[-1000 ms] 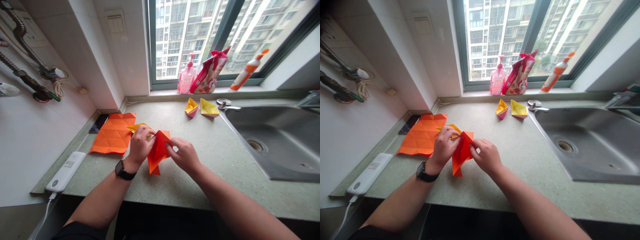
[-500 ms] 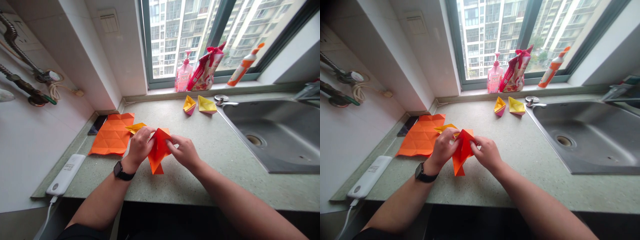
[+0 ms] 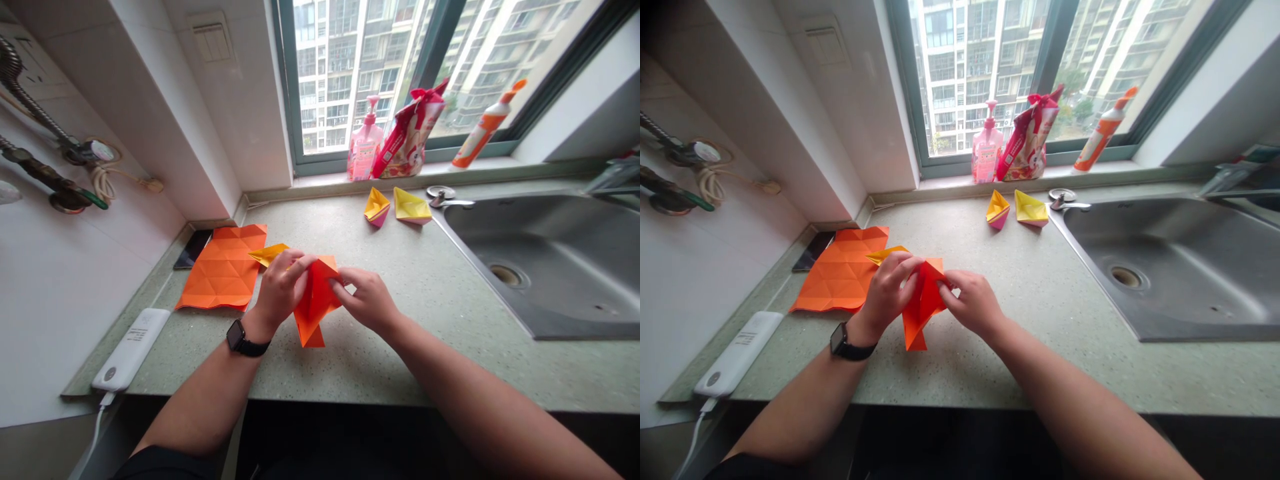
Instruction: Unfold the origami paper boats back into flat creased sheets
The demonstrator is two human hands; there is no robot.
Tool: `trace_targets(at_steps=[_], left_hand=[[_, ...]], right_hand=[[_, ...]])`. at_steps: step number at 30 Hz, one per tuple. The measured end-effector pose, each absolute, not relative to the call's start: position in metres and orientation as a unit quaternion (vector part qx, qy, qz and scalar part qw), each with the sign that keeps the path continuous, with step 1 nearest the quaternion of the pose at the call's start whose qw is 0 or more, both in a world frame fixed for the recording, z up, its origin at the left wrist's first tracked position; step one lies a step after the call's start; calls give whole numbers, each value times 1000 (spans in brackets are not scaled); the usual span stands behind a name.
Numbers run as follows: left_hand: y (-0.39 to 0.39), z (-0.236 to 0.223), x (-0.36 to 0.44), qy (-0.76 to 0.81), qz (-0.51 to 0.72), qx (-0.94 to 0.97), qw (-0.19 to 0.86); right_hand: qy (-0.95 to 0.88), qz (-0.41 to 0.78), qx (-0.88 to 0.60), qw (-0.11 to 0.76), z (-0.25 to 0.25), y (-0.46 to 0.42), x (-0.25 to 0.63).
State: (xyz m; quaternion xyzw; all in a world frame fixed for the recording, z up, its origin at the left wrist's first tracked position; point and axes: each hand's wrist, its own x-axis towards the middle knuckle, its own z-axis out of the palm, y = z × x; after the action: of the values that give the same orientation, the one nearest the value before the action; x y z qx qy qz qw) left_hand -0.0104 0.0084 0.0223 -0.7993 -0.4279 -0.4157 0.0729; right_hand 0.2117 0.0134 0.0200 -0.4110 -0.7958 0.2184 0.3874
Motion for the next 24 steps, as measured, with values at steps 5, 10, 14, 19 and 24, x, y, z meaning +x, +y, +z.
trace_targets(at_steps=[5,10,14,19,24], left_hand=[[10,23,-15,-404,-397,-818,104],[9,25,-16,-410,-376,-826,93],[5,28,-13,-388,-404,-828,29],[0,33,-7,-365,-450,-811,-85],[0,38,-7,-342,-503,-754,-248]], right_hand=[[-803,219,-405,380,21,15,215],[-815,209,-403,361,24,19,222],[-817,199,-411,353,27,23,228],[-816,189,-415,355,29,26,233],[-813,192,-425,350,27,28,234]])
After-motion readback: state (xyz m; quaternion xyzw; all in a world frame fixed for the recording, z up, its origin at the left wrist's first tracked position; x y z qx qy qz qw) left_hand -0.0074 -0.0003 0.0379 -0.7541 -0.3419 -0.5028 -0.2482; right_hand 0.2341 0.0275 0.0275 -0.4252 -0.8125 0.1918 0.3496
